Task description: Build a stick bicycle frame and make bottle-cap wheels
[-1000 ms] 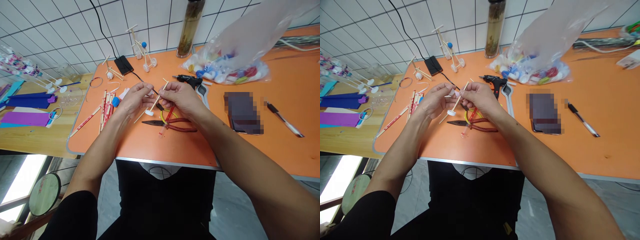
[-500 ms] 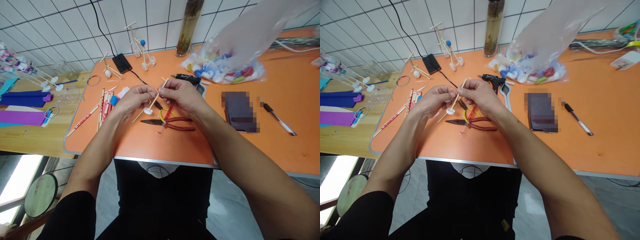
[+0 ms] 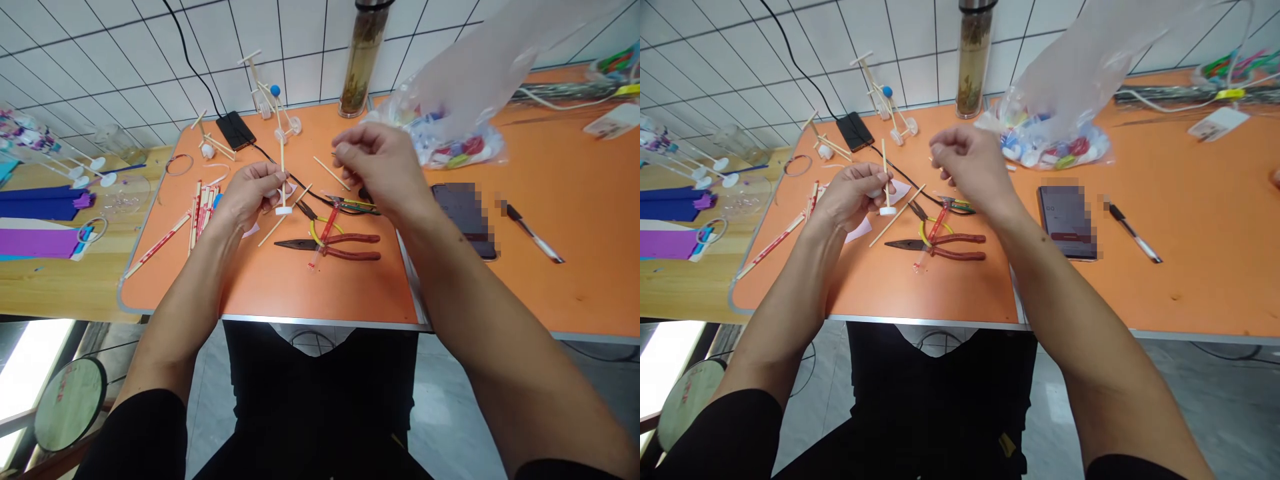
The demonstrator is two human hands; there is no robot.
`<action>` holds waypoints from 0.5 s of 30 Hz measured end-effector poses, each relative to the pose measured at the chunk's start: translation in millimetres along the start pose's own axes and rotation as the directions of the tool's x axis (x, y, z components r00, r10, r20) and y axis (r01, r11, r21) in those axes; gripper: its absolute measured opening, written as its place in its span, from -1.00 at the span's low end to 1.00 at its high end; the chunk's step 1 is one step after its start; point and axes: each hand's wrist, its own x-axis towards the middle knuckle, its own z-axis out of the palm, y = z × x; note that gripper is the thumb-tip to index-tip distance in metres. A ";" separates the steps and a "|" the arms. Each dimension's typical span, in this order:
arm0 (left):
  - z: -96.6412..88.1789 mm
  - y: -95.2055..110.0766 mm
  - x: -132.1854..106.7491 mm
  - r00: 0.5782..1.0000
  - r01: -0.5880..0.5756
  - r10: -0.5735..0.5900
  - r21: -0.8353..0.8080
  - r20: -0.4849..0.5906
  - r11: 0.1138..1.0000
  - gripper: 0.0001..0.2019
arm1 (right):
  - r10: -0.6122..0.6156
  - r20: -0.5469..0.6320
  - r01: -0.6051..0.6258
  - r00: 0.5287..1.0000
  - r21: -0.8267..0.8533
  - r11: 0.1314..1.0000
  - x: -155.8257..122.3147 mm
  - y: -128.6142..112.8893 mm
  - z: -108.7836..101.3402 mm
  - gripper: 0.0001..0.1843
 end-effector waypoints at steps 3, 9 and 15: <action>-6.1 4.8 4.0 0.998 -0.031 0.030 -0.016 -0.059 0.999 -0.82 | -0.106 -0.096 0.095 0.990 -0.113 0.989 6.6 -7.6 -18.9 -0.89; -25.5 12.4 14.9 0.978 -0.089 0.067 -0.104 -0.197 0.991 -0.79 | -0.194 0.005 0.160 0.981 -0.587 0.794 10.0 -7.4 -37.5 -0.90; -23.7 7.3 14.9 0.990 -0.040 0.027 -0.091 -0.141 0.995 -0.84 | 0.194 0.174 0.101 0.965 -0.936 0.338 7.9 1.6 -34.6 -0.93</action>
